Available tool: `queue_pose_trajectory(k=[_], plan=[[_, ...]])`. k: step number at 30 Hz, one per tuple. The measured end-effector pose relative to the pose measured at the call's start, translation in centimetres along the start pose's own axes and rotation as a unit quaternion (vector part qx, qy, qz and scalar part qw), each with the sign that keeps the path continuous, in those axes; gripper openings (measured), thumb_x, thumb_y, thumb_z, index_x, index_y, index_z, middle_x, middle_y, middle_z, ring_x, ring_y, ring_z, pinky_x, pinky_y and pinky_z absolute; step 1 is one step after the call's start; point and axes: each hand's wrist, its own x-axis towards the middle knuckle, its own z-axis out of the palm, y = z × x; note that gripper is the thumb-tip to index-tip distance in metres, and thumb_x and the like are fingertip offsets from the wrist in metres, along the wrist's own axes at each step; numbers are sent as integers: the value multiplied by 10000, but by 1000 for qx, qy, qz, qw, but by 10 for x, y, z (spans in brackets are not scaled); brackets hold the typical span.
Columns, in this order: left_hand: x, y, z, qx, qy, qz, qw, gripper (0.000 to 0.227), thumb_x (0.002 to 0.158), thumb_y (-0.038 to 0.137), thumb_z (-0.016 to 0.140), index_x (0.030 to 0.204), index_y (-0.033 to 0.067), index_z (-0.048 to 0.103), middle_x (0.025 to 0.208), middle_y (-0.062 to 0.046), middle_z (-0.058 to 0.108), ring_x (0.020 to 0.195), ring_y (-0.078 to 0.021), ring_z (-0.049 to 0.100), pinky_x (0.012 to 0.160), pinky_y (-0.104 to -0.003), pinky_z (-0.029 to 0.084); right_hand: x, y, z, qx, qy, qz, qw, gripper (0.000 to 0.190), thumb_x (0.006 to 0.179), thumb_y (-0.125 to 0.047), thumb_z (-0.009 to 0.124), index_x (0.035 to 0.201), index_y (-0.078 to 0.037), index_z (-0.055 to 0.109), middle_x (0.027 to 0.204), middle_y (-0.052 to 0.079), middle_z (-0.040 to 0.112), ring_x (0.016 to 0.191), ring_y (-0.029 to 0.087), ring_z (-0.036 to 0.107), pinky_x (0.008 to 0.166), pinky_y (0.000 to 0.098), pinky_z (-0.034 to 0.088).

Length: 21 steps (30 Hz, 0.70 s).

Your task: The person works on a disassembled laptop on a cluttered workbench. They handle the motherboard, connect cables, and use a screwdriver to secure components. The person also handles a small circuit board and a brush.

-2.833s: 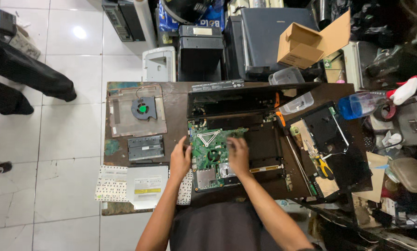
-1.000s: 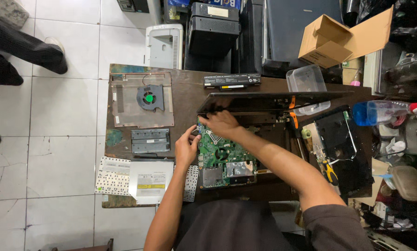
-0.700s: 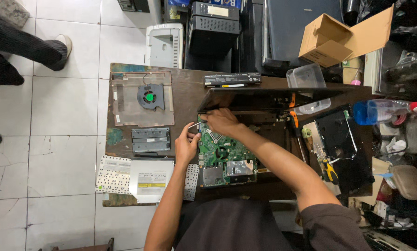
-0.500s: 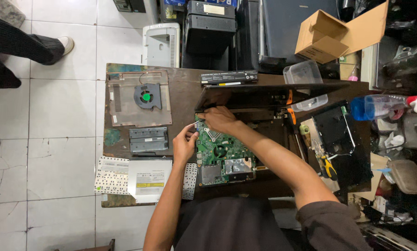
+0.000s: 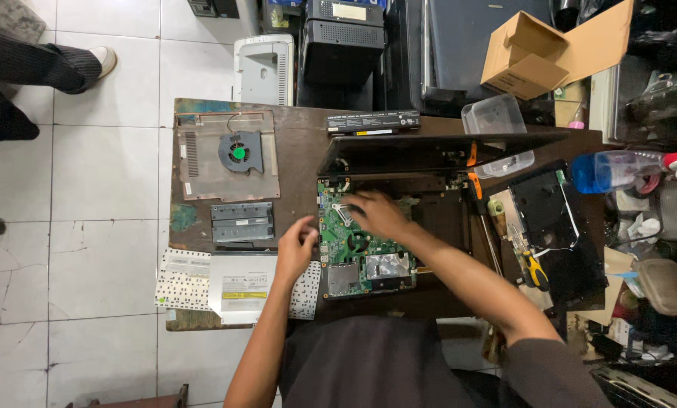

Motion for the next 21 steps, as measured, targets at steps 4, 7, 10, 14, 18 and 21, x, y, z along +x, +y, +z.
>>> queue_pose_trajectory(k=[4,7,10,14,18,21], plan=[[-7,-25,6,61,-24,-31,997,284,906,205,644,1189,210,671,956,-45,740,872,-220,721,818,-381,552,-51,6,33,53,58,33,996,237,850,-258,685,1075,-182,685,911,67,736,879,287,700,767,389,555],[-4,-24,9,101,-32,-47,993,223,899,245,647,1112,188,679,969,-60,748,912,-267,710,832,-396,544,-78,-11,30,8,50,57,997,158,813,-278,683,966,-249,710,821,49,708,830,294,686,796,412,513],[-1,-19,8,107,-38,-57,992,236,898,270,642,1106,158,646,969,-60,750,909,-270,714,831,-412,539,-93,-13,46,-43,46,91,994,228,799,-326,692,1025,-300,710,851,46,701,869,301,682,818,418,500],[8,-30,14,170,-48,-29,984,199,917,299,611,1041,161,684,953,-70,739,958,-296,693,847,-431,531,-92,-30,39,-38,46,100,993,279,893,-317,612,1168,-301,657,872,91,685,931,312,674,863,417,456],[5,-21,15,169,-42,-22,984,200,921,266,595,1022,113,674,935,-130,720,949,-368,670,844,-480,515,-92,-19,54,-123,28,-20,992,246,885,-261,557,1113,-276,650,727,17,533,765,241,598,813,412,409],[3,-19,14,170,-39,-13,985,191,922,259,599,1030,119,672,940,-128,714,970,-370,664,856,-481,513,-84,-2,47,-197,31,-136,970,245,869,-317,566,1108,-288,612,758,33,530,770,250,598,792,440,425]])
